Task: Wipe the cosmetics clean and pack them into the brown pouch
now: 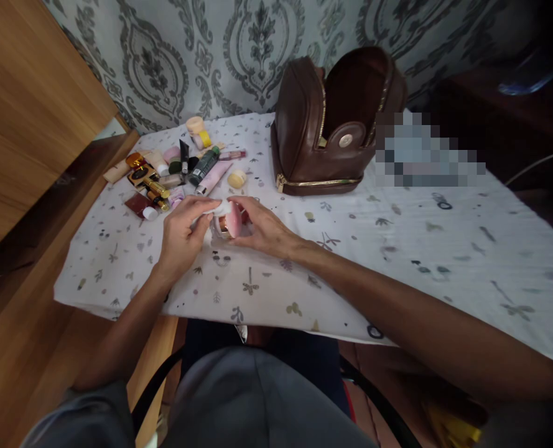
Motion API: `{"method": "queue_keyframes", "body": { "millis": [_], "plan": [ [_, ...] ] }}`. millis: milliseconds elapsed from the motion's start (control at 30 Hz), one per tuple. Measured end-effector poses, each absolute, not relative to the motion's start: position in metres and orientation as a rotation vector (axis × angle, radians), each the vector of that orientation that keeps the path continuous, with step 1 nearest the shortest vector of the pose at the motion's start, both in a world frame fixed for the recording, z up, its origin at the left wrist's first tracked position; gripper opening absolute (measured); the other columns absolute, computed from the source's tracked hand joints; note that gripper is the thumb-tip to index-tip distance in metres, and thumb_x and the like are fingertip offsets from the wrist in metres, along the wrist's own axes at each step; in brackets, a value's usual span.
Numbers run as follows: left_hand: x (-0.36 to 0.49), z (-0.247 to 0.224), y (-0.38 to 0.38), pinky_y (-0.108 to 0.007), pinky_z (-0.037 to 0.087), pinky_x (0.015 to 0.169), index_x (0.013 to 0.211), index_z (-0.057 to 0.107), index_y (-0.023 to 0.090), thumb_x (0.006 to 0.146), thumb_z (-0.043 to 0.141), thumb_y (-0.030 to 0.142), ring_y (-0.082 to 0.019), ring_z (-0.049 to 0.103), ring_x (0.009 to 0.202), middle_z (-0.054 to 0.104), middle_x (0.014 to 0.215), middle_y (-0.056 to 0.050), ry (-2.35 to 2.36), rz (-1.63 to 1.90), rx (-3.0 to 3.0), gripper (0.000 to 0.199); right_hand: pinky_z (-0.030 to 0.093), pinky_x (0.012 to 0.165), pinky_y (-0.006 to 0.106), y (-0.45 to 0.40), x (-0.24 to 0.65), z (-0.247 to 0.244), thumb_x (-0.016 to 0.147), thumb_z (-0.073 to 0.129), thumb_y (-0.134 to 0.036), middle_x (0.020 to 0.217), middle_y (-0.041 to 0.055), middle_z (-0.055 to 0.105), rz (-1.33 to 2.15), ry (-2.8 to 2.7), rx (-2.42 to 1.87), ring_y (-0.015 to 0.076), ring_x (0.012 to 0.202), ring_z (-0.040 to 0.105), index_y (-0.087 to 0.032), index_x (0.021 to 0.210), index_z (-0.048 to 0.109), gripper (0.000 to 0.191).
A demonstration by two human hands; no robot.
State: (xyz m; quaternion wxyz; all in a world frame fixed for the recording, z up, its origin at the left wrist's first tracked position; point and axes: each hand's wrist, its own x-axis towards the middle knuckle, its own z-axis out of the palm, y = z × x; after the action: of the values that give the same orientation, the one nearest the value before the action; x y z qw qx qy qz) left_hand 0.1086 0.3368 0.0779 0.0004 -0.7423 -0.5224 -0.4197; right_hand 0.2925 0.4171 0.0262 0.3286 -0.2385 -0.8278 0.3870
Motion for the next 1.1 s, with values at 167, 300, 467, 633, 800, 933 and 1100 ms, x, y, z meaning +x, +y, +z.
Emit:
{"method": "queue_keyframes", "body": {
  "millis": [167,300,467,633,800,933,1100],
  "plan": [
    [0.1084,0.0774,0.3366,-0.036,0.053,0.091,0.107,0.074,0.024,0.093,0.058,0.020,-0.019,0.067,0.100,0.072,0.105,-0.004,-1.663,-1.329,-2.320,0.022,0.049,0.097,0.052,0.4174,0.2926,0.0315,0.073,0.074,-0.059,0.118,0.0130,0.057,1.035,-2.203,-0.723,0.0306,0.110,0.057,-0.019,0.130,0.053,0.073],
    [0.1089,0.0769,0.3382,-0.036,0.054,0.091,0.107,0.074,0.025,0.093,0.057,0.020,-0.019,0.067,0.100,0.072,0.105,-0.004,-1.672,-1.344,-2.314,0.022,0.044,0.103,0.054,0.4198,0.2924,0.0272,0.068,0.081,-0.053,0.132,0.0145,0.050,1.018,-2.179,-0.628,0.0327,0.123,0.050,-0.023,0.146,0.037,0.094],
    [0.1093,0.0759,0.3387,-0.037,0.054,0.092,0.106,0.074,0.025,0.094,0.057,0.023,-0.019,0.067,0.100,0.073,0.105,-0.003,-1.675,-1.346,-2.306,0.021,0.045,0.104,0.052,0.4204,0.2927,0.0239,0.075,0.076,-0.033,0.132,0.0093,0.051,0.997,-2.181,-0.540,0.0293,0.125,0.049,-0.031,0.144,0.039,0.078],
    [0.1089,0.0756,0.3363,-0.038,0.053,0.094,0.107,0.073,0.025,0.094,0.058,0.023,-0.019,0.067,0.103,0.073,0.108,-0.004,-1.647,-1.341,-2.323,0.021,0.048,0.101,0.053,0.4184,0.2921,0.0305,0.071,0.079,-0.042,0.125,0.0093,0.057,1.069,-2.130,-0.643,0.0305,0.116,0.055,-0.026,0.131,0.051,0.068],
    [0.1076,0.0741,0.3355,-0.037,0.053,0.093,0.109,0.073,0.025,0.094,0.058,0.021,-0.019,0.066,0.103,0.072,0.108,-0.005,-1.650,-1.357,-2.328,0.022,0.048,0.101,0.054,0.4205,0.2919,0.0293,0.066,0.082,-0.052,0.125,0.0121,0.056,1.061,-2.134,-0.671,0.0318,0.116,0.055,-0.022,0.133,0.050,0.081],
    [0.1068,0.0726,0.3366,-0.037,0.053,0.093,0.108,0.073,0.025,0.094,0.058,0.019,-0.019,0.067,0.102,0.072,0.107,-0.005,-1.653,-1.412,-2.305,0.022,0.043,0.108,0.055,0.4217,0.2934,0.0248,0.071,0.080,-0.034,0.139,0.0111,0.048,1.029,-2.142,-0.518,0.0311,0.130,0.048,-0.028,0.145,0.037,0.086],
    [0.1061,0.0721,0.3363,-0.038,0.054,0.092,0.108,0.073,0.026,0.094,0.059,0.021,-0.019,0.067,0.102,0.072,0.107,-0.004,-1.643,-1.409,-2.304,0.021,0.045,0.105,0.054,0.4215,0.2933,0.0266,0.074,0.078,-0.032,0.133,0.0109,0.053,1.016,-2.142,-0.548,0.0307,0.125,0.052,-0.026,0.140,0.045,0.074]
  ]
}}
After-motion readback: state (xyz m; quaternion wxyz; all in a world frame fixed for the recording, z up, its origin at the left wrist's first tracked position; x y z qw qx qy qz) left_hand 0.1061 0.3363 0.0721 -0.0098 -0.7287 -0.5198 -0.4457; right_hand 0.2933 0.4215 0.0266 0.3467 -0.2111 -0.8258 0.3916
